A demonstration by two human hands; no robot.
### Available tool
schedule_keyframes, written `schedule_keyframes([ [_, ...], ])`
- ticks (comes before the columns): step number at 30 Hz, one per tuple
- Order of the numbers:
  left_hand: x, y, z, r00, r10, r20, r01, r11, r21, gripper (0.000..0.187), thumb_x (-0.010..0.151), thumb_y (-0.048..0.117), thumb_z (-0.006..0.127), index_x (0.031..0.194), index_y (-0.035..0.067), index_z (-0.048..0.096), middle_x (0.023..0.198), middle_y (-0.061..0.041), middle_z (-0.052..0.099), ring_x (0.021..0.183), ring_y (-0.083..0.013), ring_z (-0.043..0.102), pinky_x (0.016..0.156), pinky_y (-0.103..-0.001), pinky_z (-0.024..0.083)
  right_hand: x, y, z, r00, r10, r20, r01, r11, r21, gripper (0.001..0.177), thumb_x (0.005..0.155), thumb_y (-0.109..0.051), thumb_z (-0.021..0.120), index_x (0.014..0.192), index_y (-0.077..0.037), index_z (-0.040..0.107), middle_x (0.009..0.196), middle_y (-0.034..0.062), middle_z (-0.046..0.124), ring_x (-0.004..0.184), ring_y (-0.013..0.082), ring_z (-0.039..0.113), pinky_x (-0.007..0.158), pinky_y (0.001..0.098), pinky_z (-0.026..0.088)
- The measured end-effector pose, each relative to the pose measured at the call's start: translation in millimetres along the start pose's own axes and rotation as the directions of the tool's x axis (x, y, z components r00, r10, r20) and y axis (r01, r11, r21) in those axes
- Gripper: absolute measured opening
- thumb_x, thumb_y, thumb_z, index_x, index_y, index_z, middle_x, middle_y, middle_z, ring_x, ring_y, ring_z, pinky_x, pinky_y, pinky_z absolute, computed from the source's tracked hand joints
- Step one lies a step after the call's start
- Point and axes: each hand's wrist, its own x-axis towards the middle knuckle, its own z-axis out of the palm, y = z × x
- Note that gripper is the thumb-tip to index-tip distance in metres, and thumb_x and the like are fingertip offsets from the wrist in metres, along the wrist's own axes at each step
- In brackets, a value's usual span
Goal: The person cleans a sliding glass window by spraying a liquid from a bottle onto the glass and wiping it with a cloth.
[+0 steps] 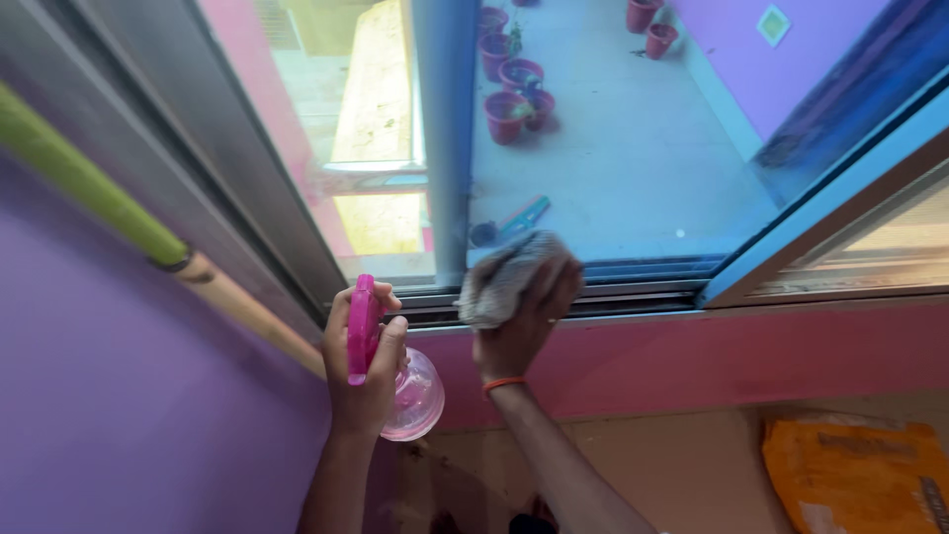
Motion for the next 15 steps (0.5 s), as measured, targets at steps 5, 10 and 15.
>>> schedule_keyframes([
  [5,2,-20,28,0.999,0.004,0.05,-0.004,1.0,0.006,0.036,0.085,-0.007,0.064,0.118,0.004,0.058,0.1,-0.004,0.065,0.053,-0.0041,0.054,0.041,-0.02,0.043,51,65,-35,0.961,0.225,-0.157,-0.217,0.974,0.068,0.089,0.102,-0.039,0.064,0.169,-0.007,0.016,0.177,0.0188,0.021,0.166,0.0401,0.019,0.137,0.0554,0.016],
  [10,-4,-28,54,0.991,0.065,0.115,-0.071,0.996,0.05,0.04,0.084,-0.008,0.064,0.122,0.004,0.058,0.105,-0.004,0.066,0.06,-0.0037,0.055,0.05,-0.02,0.047,35,45,-29,0.951,0.26,-0.168,-0.26,0.965,0.023,0.088,0.104,-0.028,0.067,0.17,-0.004,0.014,0.176,0.0244,0.016,0.164,0.0425,0.017,0.134,0.0546,0.017],
  [15,-8,-24,74,0.997,-0.035,0.073,0.033,0.999,0.033,0.041,0.083,-0.008,0.062,0.121,0.004,0.059,0.102,-0.002,0.064,0.067,-0.0051,0.056,0.057,-0.022,0.049,27,44,-41,0.993,0.109,-0.051,-0.102,0.987,0.126,0.083,0.099,-0.028,0.065,0.166,-0.006,0.021,0.17,0.0234,0.023,0.161,0.0429,0.02,0.13,0.0564,0.019],
])
